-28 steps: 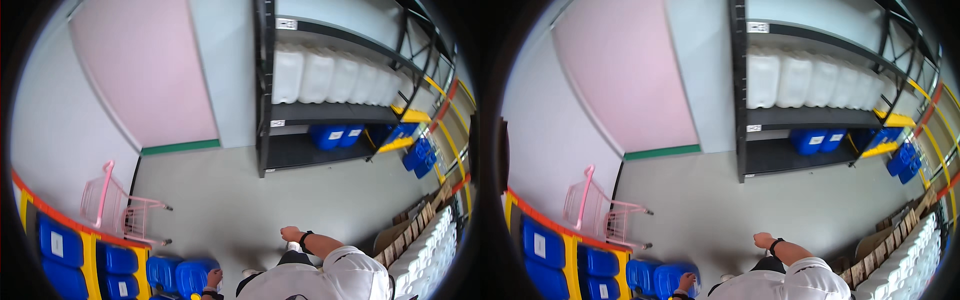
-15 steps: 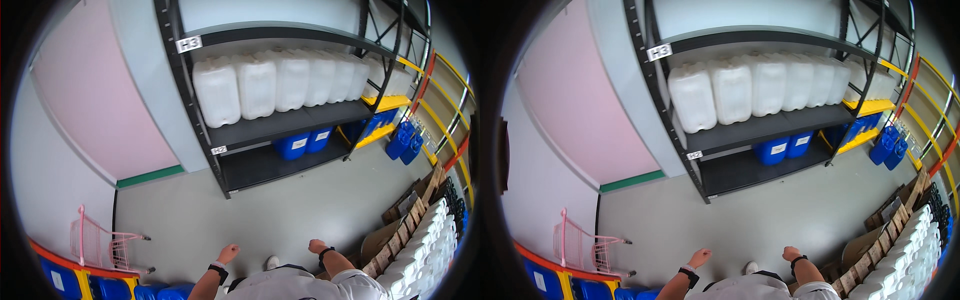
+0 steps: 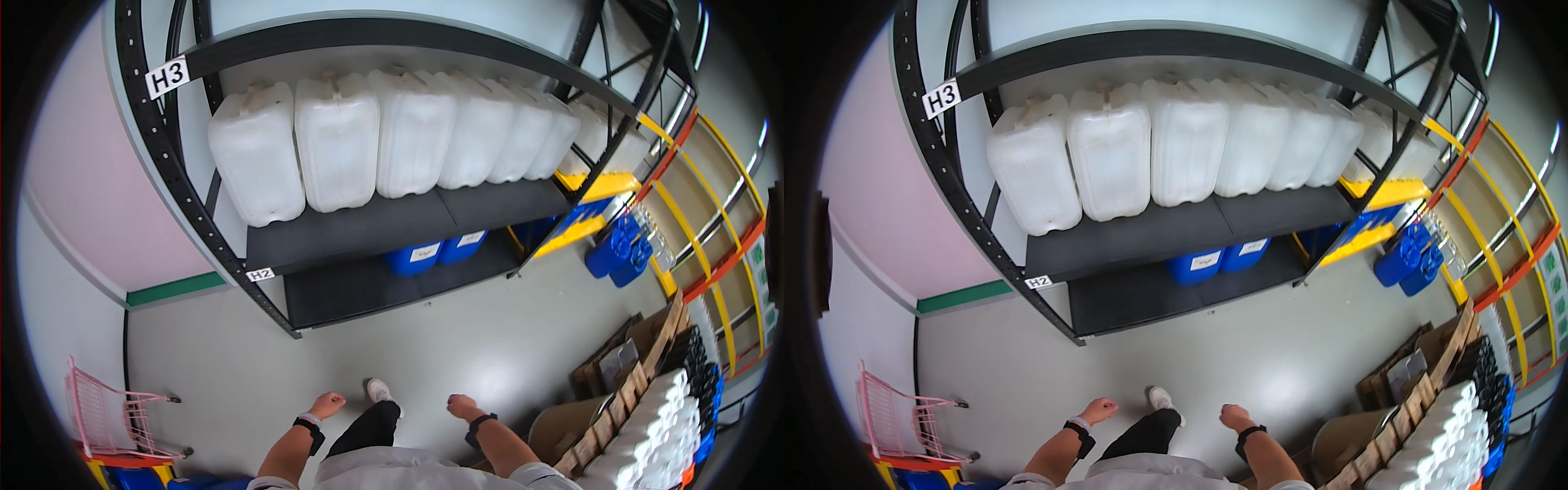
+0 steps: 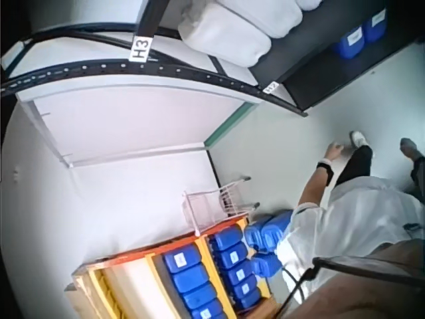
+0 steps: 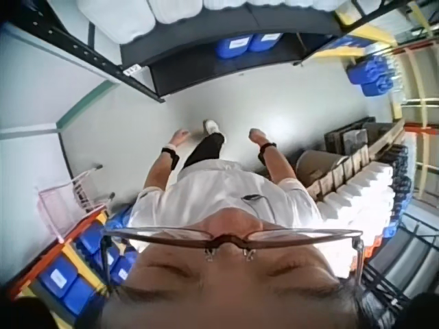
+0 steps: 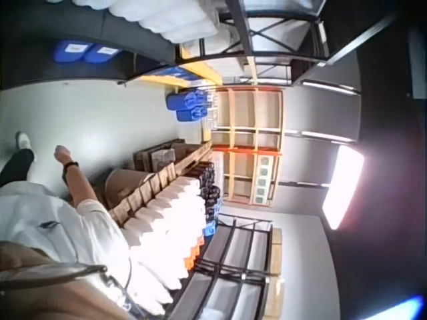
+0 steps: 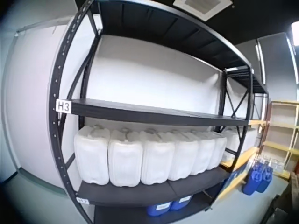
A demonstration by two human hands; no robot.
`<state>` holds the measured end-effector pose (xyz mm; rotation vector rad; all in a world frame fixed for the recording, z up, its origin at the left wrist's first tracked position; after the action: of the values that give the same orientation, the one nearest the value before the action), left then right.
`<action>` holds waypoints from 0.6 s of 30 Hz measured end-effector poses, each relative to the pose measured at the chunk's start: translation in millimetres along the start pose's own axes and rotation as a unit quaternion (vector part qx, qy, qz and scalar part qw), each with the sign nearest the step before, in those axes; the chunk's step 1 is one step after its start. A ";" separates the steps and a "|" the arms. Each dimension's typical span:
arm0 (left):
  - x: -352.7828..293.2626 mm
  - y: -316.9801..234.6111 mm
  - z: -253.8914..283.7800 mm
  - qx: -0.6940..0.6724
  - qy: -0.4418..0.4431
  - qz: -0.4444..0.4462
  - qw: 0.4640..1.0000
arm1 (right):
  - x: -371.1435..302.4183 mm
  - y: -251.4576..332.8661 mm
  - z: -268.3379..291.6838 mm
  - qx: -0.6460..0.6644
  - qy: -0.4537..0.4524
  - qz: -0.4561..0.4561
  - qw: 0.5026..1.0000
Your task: The person repeatedly picks up blue and white plastic jerrycans from metal shelving units and places them on the floor. They handle the containers one at a time, moving them from different shelf levels to a designated area on the ground.
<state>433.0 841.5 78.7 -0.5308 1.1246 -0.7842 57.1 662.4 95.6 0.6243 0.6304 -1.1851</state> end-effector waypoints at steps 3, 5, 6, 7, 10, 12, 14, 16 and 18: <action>48.0 -23.9 -1.2 0.021 -0.016 -0.012 1.000 | 39.9 13.4 49.0 0.008 -0.030 0.046 0.998; 80.7 -43.7 -3.3 0.043 -0.013 -0.004 0.999 | 62.6 11.5 79.8 -0.005 -0.011 0.058 0.998; 94.4 -53.5 -5.5 0.055 -0.012 0.004 0.998 | 74.2 9.2 98.8 0.000 -0.018 0.062 0.998; 103.2 -74.8 -6.1 0.046 -0.025 -0.010 0.999 | 85.6 6.8 117.4 0.009 -0.038 0.060 0.997; 124.1 -123.4 -0.4 0.035 -0.038 -0.048 0.998 | 115.0 8.5 165.6 0.023 -0.062 0.063 0.996; 134.4 -145.4 -1.9 -0.010 -0.051 -0.034 0.998 | 131.1 8.6 194.7 -0.002 -0.044 0.073 0.996; 146.9 -163.8 -4.4 -0.031 -0.077 -0.047 0.995 | 148.8 5.0 222.5 -0.042 -0.026 0.094 0.994; 154.9 -174.2 -11.2 -0.024 -0.116 -0.070 0.991 | 173.4 3.6 248.7 -0.094 -0.024 0.114 0.989; 167.9 -178.8 -26.4 -0.059 -0.153 -0.038 0.986 | 203.7 -1.5 273.8 -0.144 -0.017 0.161 0.976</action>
<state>394.5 598.8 100.5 -0.7713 0.8728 -0.6771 139.1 333.0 130.8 0.4390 0.6308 -0.7817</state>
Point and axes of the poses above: each hand's wrist, its own x-axis towards the middle knuckle, its own z-axis out of the back of the hand, y = z × x, the point moved 1 cm from there along x, towards the middle knuckle, and after that the axes turned 2 degrees about -z, right-handed, at the moved point
